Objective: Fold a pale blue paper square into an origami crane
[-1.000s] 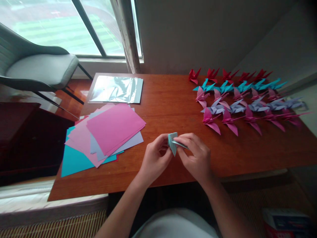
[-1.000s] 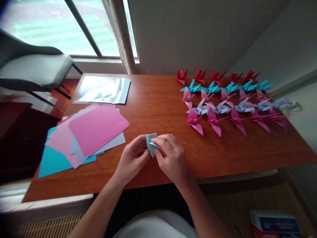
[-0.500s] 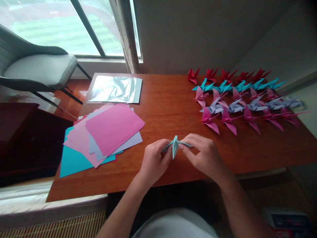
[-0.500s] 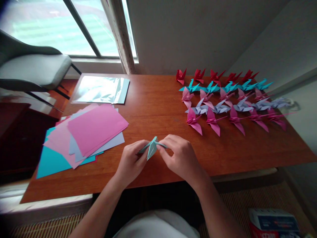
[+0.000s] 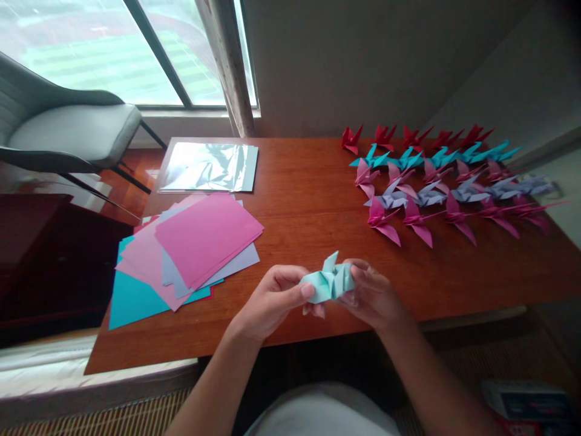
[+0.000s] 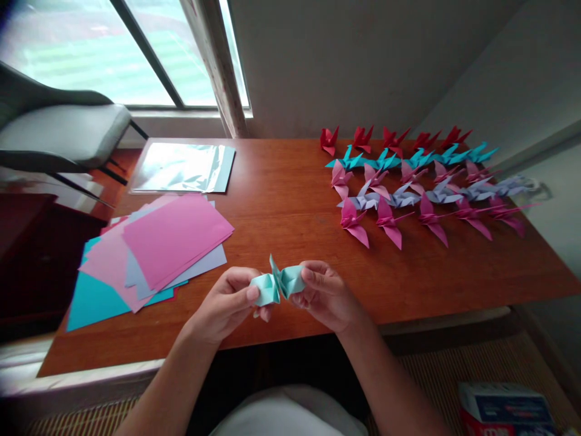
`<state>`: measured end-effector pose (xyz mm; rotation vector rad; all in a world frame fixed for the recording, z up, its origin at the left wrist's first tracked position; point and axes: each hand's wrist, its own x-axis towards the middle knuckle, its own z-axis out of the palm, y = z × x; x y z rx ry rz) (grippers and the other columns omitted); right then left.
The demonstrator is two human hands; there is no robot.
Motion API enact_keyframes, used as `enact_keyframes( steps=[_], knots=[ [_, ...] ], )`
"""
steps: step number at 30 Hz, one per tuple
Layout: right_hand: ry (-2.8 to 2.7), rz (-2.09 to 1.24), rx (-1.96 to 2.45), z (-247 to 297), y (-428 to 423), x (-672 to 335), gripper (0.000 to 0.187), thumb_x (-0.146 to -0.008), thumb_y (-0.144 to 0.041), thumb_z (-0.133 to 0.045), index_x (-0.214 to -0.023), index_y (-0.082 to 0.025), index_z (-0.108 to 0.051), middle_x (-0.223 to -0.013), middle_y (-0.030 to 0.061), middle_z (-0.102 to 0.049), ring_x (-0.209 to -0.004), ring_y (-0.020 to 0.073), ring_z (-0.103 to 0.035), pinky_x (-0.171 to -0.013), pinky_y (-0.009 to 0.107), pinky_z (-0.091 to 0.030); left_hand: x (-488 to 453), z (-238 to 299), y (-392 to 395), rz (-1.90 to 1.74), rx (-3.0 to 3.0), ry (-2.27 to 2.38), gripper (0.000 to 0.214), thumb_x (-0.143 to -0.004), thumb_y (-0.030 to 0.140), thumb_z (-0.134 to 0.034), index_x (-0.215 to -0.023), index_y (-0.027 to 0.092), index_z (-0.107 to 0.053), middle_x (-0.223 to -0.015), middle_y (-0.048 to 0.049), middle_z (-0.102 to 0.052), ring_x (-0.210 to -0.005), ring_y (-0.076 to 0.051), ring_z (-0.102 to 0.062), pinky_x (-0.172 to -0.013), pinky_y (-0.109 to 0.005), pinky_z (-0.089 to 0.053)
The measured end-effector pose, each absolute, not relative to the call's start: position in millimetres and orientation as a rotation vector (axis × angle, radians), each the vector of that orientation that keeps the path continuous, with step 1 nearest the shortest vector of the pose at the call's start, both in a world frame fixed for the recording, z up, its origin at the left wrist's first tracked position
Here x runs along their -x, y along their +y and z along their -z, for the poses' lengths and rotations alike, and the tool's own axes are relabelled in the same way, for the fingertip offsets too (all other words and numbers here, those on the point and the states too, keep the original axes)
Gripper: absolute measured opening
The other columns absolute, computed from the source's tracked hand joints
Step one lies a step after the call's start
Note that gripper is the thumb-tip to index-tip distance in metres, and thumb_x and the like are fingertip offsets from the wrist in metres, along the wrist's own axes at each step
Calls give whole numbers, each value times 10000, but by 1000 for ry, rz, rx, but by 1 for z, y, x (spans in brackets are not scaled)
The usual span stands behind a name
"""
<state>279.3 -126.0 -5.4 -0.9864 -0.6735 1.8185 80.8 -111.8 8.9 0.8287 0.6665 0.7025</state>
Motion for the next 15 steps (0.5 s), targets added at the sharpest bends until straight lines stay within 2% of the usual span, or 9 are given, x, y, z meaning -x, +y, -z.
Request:
enact_keyframes(
  steps=[4,8,11,15],
  knots=[
    [-626,-1801,964,8,-123,-279,387,-713,-495,-835,-610,-201,-605,-516,-38,-534,-443,86,-411,-434,218,-360,-84,-8,-110,-753,-820,726,384,-758,514,-808,-681,150,-710,-609,-53,-687,-543,-117,-546,-555,-241,-411],
    [-642,-1768,953,12,-123,-283,441,-769,-519,-786,-564,-202,-558,-490,-44,-489,-430,87,-371,-429,227,-321,-85,-6,-110,-758,-816,732,325,-806,450,-789,-704,149,-723,-632,-48,-703,-547,-104,-548,-560,-228,-404],
    [-633,-1807,927,13,-125,-285,444,-753,-532,-801,-573,-200,-568,-512,-41,-518,-453,93,-420,-468,236,-386,-82,-5,-110,-717,-798,643,319,-813,445,-786,-708,150,-729,-633,-55,-713,-548,-108,-556,-557,-231,-404],
    [-603,-1821,953,10,-124,-288,349,-725,-456,-855,-639,-192,-643,-605,-24,-609,-519,92,-505,-516,219,-433,-81,-5,-111,-710,-805,635,272,-835,408,-776,-737,155,-751,-686,-62,-744,-576,-107,-579,-579,-228,-421]
  ],
)
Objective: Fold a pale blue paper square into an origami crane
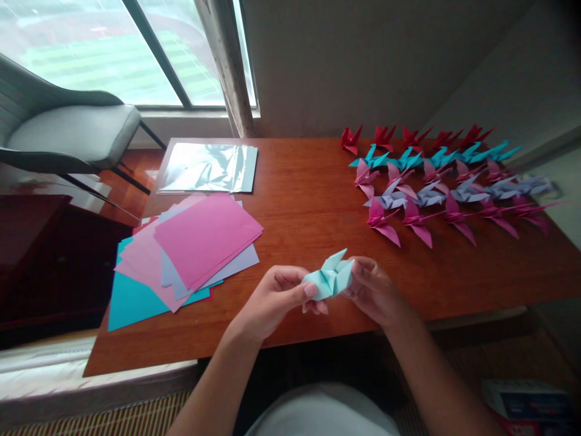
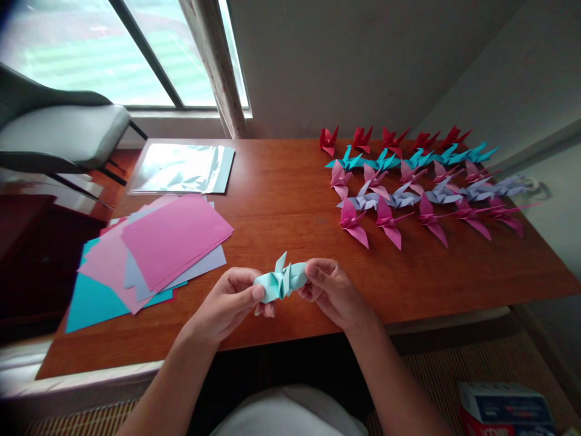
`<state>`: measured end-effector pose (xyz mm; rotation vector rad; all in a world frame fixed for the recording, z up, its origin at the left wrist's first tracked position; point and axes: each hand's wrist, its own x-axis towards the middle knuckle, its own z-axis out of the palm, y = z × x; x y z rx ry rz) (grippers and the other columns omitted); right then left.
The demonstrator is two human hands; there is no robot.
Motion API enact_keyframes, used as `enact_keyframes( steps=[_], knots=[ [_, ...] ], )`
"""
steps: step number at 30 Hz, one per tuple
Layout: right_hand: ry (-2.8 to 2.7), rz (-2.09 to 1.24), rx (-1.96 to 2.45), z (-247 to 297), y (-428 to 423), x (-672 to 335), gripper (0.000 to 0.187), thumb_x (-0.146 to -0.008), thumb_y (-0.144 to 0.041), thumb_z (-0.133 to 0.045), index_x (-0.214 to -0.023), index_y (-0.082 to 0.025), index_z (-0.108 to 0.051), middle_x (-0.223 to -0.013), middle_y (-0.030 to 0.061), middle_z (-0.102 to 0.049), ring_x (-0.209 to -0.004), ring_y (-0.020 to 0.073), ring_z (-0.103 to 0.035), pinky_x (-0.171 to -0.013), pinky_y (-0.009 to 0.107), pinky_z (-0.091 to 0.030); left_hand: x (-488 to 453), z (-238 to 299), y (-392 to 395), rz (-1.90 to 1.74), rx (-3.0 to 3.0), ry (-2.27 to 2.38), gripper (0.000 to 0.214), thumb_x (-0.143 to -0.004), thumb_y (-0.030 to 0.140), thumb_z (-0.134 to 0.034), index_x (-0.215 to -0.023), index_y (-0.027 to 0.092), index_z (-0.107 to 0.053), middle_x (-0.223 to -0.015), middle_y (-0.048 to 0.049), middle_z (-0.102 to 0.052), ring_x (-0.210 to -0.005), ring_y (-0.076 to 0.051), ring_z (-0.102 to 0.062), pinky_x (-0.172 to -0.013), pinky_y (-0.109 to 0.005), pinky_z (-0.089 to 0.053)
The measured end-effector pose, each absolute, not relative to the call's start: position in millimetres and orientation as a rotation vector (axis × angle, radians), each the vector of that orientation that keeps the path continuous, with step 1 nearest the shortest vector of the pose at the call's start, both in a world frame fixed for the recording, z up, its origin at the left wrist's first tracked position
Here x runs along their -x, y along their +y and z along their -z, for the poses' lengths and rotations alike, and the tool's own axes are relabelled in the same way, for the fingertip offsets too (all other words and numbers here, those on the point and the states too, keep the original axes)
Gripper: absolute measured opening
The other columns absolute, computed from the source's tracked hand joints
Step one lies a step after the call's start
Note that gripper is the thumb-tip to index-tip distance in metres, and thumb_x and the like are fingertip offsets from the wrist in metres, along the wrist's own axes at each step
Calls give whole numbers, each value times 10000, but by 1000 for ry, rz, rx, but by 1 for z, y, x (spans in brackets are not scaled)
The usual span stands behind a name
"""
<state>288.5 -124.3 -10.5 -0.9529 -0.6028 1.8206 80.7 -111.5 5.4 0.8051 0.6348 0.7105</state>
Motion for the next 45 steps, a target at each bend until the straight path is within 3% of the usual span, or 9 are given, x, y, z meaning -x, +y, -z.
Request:
enact_keyframes(
  steps=[5,13,17,24,30,39,45],
  knots=[
    [-561,-1711,1002,4,-124,-296,326,-722,-410,-869,-632,-192,-644,-562,-39,-580,-485,77,-484,-473,194,-406,-82,-7,-111,-683,-868,661,245,-876,374,-740,-788,147,-774,-751,-79,-767,-632,-118,-615,-612,-227,-449],
    [-452,-1910,795,-2,-131,-284,442,-778,-482,-813,-564,-181,-570,-438,-73,-442,-385,45,-301,-394,179,-317,-76,-5,-111,-603,-786,481,366,-824,474,-775,-732,122,-745,-663,-83,-747,-542,-113,-606,-555,-220,-473],
    [-391,-1905,743,0,-129,-284,458,-788,-455,-819,-539,-168,-564,-434,-85,-419,-382,26,-274,-404,158,-315,-78,-6,-111,-596,-784,497,298,-885,388,-736,-791,106,-730,-708,-84,-763,-583,-104,-654,-564,-186,-486],
    [-437,-1742,885,4,-125,-300,439,-722,-445,-874,-541,-161,-593,-458,-63,-491,-403,27,-367,-417,149,-337,-88,-8,-109,-602,-766,582,225,-908,317,-715,-839,134,-603,-728,-91,-779,-630,-128,-712,-542,-168,-497],
    [-324,-1634,1008,10,-124,-300,351,-736,-394,-876,-589,-162,-657,-506,-42,-566,-447,36,-476,-442,133,-401,-87,-5,-109,-702,-760,653,224,-925,316,-696,-836,118,-642,-782,-90,-789,-643,-113,-713,-564,-163,-514],
    [-192,-1836,807,5,-128,-283,388,-751,-458,-850,-592,-183,-627,-489,-67,-534,-417,38,-417,-410,150,-387,-82,-6,-112,-737,-692,470,285,-913,383,-701,-802,137,-611,-715,-85,-765,-606,-132,-697,-527,-179,-491],
    [-363,-1616,963,-3,-125,-285,347,-727,-418,-867,-597,-190,-639,-545,-54,-566,-476,61,-473,-458,174,-409,-89,-8,-113,-695,-958,677,209,-919,328,-692,-911,120,-670,-836,-62,-735,-772,-133,-660,-726,-222,-503]
  ],
)
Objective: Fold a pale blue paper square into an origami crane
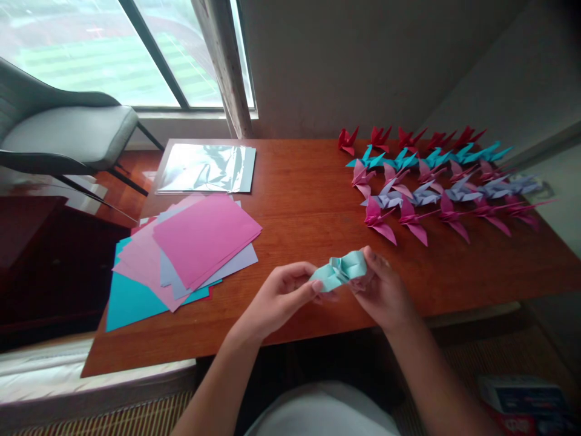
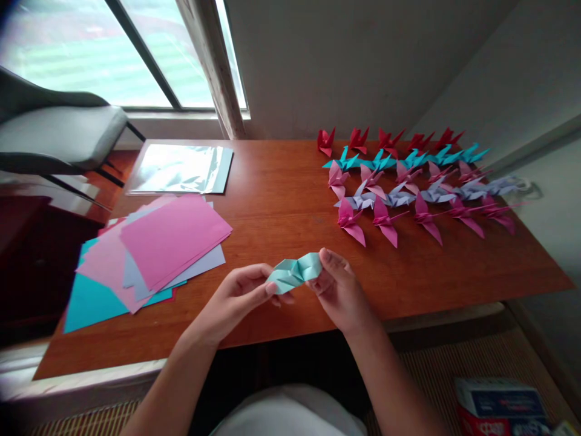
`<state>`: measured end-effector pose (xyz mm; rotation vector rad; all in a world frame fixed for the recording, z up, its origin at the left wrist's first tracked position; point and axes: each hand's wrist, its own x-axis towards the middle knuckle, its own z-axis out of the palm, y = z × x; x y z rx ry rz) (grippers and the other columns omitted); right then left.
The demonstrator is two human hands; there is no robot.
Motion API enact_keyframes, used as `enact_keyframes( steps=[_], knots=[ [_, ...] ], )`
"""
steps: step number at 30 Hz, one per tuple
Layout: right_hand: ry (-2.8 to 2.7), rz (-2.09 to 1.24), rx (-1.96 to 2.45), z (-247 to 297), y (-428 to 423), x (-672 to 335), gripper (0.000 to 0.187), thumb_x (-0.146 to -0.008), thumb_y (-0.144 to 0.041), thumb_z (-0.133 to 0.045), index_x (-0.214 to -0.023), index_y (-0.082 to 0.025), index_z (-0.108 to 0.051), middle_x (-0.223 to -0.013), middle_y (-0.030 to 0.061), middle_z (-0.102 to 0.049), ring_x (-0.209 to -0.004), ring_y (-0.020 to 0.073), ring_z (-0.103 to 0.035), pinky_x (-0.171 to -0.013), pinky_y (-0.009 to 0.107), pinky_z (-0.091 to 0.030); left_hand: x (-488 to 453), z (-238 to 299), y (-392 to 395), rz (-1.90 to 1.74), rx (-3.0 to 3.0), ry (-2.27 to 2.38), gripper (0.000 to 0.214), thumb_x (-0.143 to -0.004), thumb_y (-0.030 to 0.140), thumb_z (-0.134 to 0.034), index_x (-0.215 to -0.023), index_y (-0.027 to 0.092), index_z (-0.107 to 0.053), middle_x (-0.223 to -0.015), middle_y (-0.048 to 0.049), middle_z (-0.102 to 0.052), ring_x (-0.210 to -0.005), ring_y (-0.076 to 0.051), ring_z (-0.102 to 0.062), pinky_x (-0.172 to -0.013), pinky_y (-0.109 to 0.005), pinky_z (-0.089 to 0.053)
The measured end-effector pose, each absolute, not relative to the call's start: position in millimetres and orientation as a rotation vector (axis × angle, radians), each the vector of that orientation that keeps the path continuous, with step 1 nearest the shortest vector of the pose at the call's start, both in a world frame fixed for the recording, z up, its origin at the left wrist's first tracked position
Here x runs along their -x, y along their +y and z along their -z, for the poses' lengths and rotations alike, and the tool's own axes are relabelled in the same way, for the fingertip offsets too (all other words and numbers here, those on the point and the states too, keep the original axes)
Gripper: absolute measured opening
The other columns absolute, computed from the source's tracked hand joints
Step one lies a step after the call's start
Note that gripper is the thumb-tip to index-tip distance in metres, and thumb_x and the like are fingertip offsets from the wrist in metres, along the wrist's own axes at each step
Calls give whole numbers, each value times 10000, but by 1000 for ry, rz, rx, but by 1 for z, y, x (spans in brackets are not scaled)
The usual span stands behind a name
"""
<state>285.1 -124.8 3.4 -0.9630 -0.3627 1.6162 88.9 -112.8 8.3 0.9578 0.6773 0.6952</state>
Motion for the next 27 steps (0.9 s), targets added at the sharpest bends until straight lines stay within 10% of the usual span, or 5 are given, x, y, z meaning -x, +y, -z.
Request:
enact_keyframes(
  steps=[11,27],
  knots=[
    [-1282,-1304,1324,-29,-130,-307,113,-914,-331,-681,-974,-238,-709,-901,11,-693,-783,141,-633,-679,242,-501,-93,-4,-113,-638,-1321,843,265,-945,358,-620,-817,129,-655,-737,8,-579,-683,-95,-462,-622,-201,-370],
    [-2148,-491,1466,-51,-141,-295,62,-923,-198,-584,-967,-221,-621,-935,72,-703,-862,228,-639,-781,357,-435,-99,-5,-114,-756,-1560,1016,271,-953,351,-592,-795,143,-664,-622,37,-536,-574,-84,-420,-570,-203,-330]
  ],
)
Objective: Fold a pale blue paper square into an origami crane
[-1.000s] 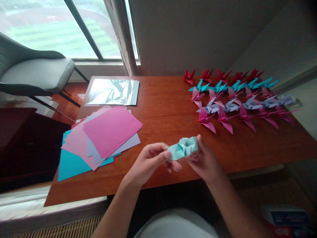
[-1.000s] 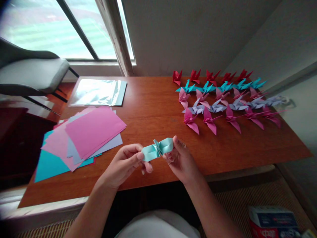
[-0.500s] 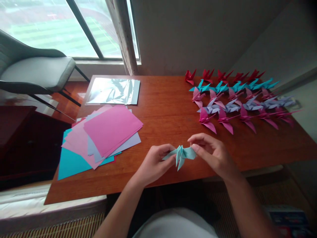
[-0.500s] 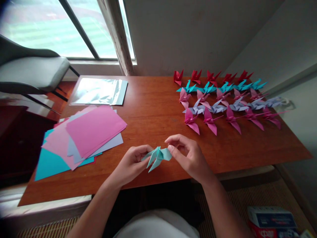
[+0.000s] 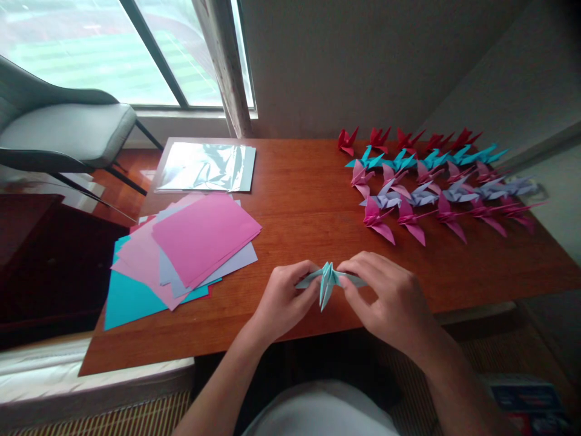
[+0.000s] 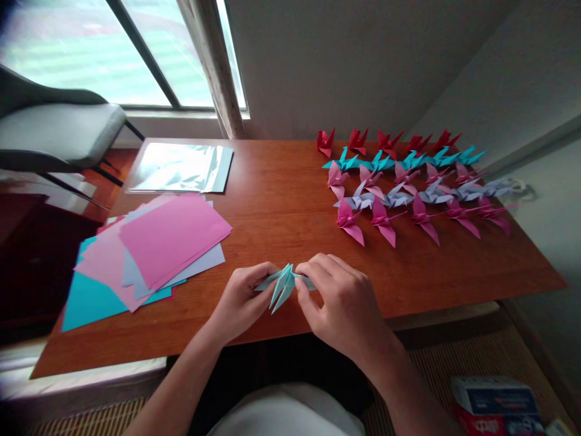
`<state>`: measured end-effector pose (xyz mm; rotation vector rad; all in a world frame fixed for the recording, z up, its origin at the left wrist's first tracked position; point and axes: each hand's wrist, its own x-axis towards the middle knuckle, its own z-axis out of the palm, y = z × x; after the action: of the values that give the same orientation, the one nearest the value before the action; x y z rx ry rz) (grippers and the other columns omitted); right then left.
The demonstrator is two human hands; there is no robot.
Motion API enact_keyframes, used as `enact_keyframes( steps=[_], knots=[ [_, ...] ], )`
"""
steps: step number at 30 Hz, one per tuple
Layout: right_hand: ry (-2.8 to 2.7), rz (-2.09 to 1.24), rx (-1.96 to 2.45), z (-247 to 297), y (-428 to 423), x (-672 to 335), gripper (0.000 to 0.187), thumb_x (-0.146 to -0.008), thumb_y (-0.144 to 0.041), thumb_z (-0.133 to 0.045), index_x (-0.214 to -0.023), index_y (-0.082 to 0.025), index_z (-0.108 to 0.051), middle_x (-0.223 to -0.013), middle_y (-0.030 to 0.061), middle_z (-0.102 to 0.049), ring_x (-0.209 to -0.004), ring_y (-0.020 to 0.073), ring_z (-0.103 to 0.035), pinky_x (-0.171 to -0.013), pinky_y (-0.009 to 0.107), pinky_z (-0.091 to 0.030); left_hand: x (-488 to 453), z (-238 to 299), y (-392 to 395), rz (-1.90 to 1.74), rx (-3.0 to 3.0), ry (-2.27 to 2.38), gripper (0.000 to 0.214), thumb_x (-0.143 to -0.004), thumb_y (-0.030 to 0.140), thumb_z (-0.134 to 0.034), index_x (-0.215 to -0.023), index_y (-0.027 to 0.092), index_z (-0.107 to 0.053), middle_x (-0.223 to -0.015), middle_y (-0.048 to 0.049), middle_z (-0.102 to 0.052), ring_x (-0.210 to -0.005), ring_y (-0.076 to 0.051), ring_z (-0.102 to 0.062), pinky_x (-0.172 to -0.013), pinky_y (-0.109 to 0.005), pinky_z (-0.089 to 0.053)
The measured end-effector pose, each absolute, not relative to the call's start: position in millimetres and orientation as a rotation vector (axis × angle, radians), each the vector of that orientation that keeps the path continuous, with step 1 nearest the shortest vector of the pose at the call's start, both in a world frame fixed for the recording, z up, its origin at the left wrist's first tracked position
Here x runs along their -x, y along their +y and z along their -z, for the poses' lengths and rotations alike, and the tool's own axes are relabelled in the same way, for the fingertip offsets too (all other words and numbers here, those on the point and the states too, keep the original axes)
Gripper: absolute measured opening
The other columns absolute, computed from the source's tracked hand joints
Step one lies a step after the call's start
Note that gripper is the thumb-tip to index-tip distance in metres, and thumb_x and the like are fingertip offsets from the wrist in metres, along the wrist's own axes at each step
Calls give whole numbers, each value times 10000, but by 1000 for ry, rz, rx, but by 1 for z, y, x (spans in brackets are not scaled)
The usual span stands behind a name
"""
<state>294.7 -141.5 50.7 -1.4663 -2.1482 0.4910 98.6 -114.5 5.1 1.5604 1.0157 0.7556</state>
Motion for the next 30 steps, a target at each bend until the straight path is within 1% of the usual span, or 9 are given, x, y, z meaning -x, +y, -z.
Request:
enact_keyframes(
  steps=[2,5,7,10,13,15,20,24,30],
  knots=[
    [-2141,-497,1502,-48,-141,-294,43,-924,-217,-596,-936,-213,-637,-922,75,-711,-855,232,-642,-778,358,-430,-99,-6,-114,-759,-1584,1012,286,-960,357,-586,-786,142,-659,-623,38,-526,-576,-83,-412,-571,-206,-323],
    [-2054,-670,1525,-45,-137,-296,86,-927,-255,-622,-877,-211,-676,-884,61,-725,-829,221,-653,-757,342,-434,-98,-8,-114,-746,-1595,999,308,-964,362,-586,-761,140,-653,-616,39,-505,-577,-82,-398,-565,-210,-310],
    [-1948,-876,1511,-43,-134,-300,127,-932,-282,-634,-850,-216,-706,-860,47,-737,-809,208,-661,-739,323,-443,-96,-11,-113,-730,-1559,974,310,-957,364,-600,-753,138,-660,-621,32,-524,-588,-86,-415,-567,-207,-320],
    [-1692,-1308,1417,-42,-130,-307,184,-916,-353,-674,-818,-214,-743,-810,35,-746,-768,190,-658,-701,292,-457,-92,-15,-112,-688,-1379,849,306,-944,377,-625,-772,133,-689,-686,-12,-640,-645,-113,-531,-610,-206,-397],
    [-1352,-1683,1221,-38,-127,-308,247,-860,-419,-740,-763,-191,-743,-716,20,-703,-667,147,-598,-642,261,-445,-88,-15,-113,-680,-1113,696,294,-909,394,-681,-785,128,-701,-727,-51,-712,-673,-137,-613,-645,-220,-459],
    [-1131,-1815,1080,-34,-127,-303,288,-824,-444,-775,-722,-179,-724,-667,5,-652,-616,119,-545,-606,245,-422,-86,-13,-113,-693,-983,630,297,-880,403,-721,-773,127,-695,-710,-59,-724,-656,-138,-631,-642,-225,-476],
    [-754,-1936,907,-21,-128,-287,350,-749,-464,-841,-667,-167,-675,-614,-15,-602,-529,79,-482,-518,204,-370,-83,-5,-114,-754,-812,597,348,-825,457,-778,-751,134,-673,-666,-58,-728,-602,-140,-648,-630,-243,-498],
    [-667,-1919,901,-13,-129,-285,383,-712,-478,-866,-654,-171,-644,-597,-19,-601,-499,72,-478,-488,186,-360,-82,-4,-114,-735,-762,583,330,-805,428,-806,-734,134,-672,-664,-57,-735,-613,-138,-660,-622,-230,-484],
    [-558,-1919,810,-7,-130,-278,458,-687,-526,-868,-601,-187,-574,-498,-67,-492,-438,55,-342,-460,182,-337,-84,-6,-112,-692,-723,545,327,-804,422,-809,-732,132,-677,-656,-50,-734,-603,-117,-640,-611,-212,-462]
  ],
)
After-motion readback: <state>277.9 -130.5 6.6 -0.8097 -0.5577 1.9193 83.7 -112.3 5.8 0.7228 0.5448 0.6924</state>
